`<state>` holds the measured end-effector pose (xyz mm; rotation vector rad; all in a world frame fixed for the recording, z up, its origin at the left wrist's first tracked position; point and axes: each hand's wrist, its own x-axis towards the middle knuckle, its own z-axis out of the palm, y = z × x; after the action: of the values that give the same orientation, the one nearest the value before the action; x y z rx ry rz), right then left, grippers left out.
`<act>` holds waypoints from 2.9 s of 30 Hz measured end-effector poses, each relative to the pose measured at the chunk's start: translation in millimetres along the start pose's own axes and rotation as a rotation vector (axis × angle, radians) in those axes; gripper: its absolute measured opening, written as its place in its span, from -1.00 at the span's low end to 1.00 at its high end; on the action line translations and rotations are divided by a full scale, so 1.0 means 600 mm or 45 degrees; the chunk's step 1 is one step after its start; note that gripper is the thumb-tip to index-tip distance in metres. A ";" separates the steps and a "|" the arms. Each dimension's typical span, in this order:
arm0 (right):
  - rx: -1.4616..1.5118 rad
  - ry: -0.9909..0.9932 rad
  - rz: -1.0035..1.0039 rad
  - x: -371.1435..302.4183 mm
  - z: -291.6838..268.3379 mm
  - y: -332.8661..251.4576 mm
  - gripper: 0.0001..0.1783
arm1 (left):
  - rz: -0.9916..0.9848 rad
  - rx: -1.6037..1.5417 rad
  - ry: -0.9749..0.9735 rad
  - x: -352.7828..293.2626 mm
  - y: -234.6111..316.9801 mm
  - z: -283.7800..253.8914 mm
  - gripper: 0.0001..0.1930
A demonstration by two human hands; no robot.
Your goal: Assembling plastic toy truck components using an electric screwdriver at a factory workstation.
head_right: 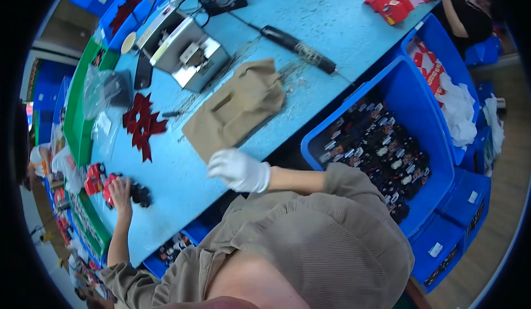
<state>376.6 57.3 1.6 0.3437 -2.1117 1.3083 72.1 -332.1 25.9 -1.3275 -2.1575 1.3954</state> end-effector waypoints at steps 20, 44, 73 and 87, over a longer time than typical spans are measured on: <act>-1.761 -0.063 1.740 -0.045 -0.946 0.282 0.24 | -1.043 -0.578 0.256 -0.319 -0.011 0.073 -0.66; -0.382 0.428 0.952 0.045 -0.570 0.170 -0.62 | -0.422 -1.276 1.142 0.190 -0.011 -0.359 -0.80; -0.762 0.598 2.139 -0.518 -0.373 0.144 -0.36 | 0.024 -1.662 0.784 0.311 0.219 -0.591 -0.09; -0.621 0.449 1.955 -0.364 -0.402 -0.051 -0.59 | -0.098 -2.007 1.158 0.252 0.220 -0.615 -0.39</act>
<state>650.1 231.4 -37.7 -1.8666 -2.1342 1.2242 290.4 24.4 67.8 -1.5873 -2.2447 -1.1903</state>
